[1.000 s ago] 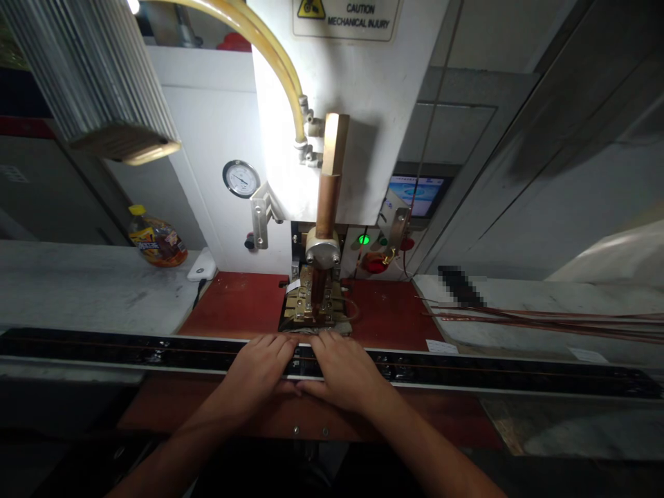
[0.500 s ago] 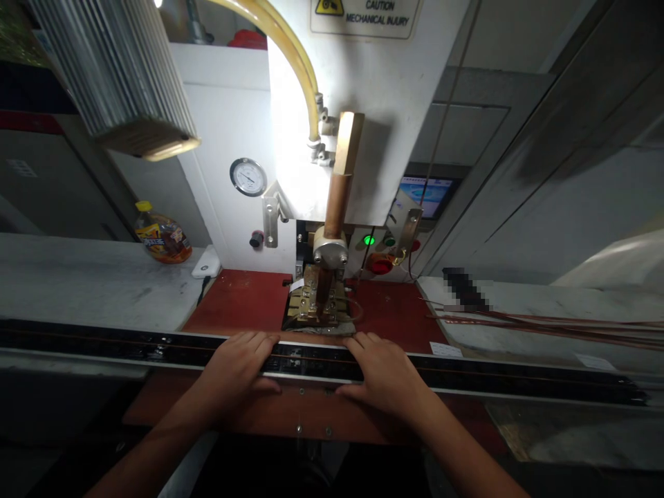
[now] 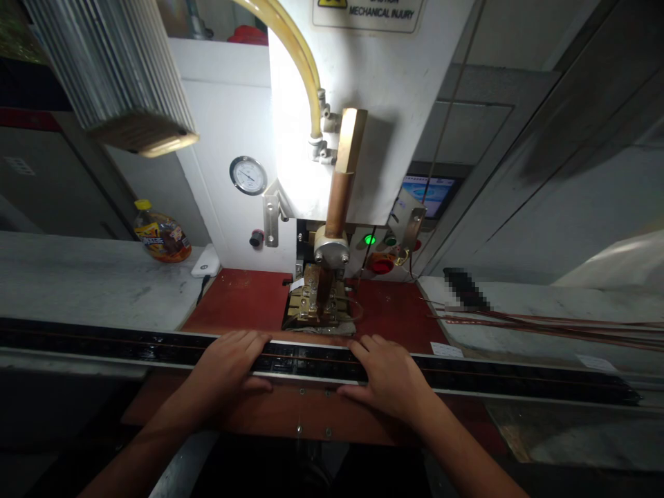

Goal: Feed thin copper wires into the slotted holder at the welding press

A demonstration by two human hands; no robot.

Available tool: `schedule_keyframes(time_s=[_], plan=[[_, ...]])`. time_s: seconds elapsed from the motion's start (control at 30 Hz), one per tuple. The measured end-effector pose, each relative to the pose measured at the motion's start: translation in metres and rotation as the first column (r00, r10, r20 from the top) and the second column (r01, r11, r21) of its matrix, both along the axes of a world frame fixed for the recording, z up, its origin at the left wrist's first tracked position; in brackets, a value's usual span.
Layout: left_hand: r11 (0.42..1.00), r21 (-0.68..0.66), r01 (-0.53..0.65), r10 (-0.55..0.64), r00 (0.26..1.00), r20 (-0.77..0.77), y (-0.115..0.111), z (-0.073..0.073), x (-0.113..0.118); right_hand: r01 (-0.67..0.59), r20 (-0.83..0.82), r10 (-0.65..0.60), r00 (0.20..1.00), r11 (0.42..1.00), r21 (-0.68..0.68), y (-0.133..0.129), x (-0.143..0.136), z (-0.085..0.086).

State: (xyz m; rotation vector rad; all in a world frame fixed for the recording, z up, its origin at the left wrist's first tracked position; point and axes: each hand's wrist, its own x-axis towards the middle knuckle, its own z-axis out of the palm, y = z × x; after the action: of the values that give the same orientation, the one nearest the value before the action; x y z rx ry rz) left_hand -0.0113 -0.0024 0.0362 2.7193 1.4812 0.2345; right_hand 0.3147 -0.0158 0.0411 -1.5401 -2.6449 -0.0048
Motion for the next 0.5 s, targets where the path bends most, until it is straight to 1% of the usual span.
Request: schedule_keyframes(time_s=[0.17, 0.3, 0.37, 0.5], plan=[[1.000, -0.005, 0.014, -0.014, 0.998, 0.054, 0.002, -0.007, -0.009, -0.012, 0.026, 0.010, 1.000, 0.999, 0.052, 0.001, -0.005, -0.007], [1.000, 0.001, 0.025, -0.025, 0.995, 0.095, 0.002, -0.012, -0.014, -0.046, 0.045, 0.043, 0.998, 0.997, 0.068, 0.003, -0.007, -0.009], [1.000, -0.006, 0.015, -0.014, 0.997, 0.080, 0.002, -0.009, -0.013, -0.052, 0.047, 0.049, 0.998, 0.997, 0.060, 0.003, -0.009, -0.009], [0.999, -0.047, 0.003, -0.001, 1.000, 0.027, 0.001, 0.002, -0.002, -0.055, 0.036, 0.053, 0.998, 0.997, 0.047, 0.004, -0.013, -0.008]])
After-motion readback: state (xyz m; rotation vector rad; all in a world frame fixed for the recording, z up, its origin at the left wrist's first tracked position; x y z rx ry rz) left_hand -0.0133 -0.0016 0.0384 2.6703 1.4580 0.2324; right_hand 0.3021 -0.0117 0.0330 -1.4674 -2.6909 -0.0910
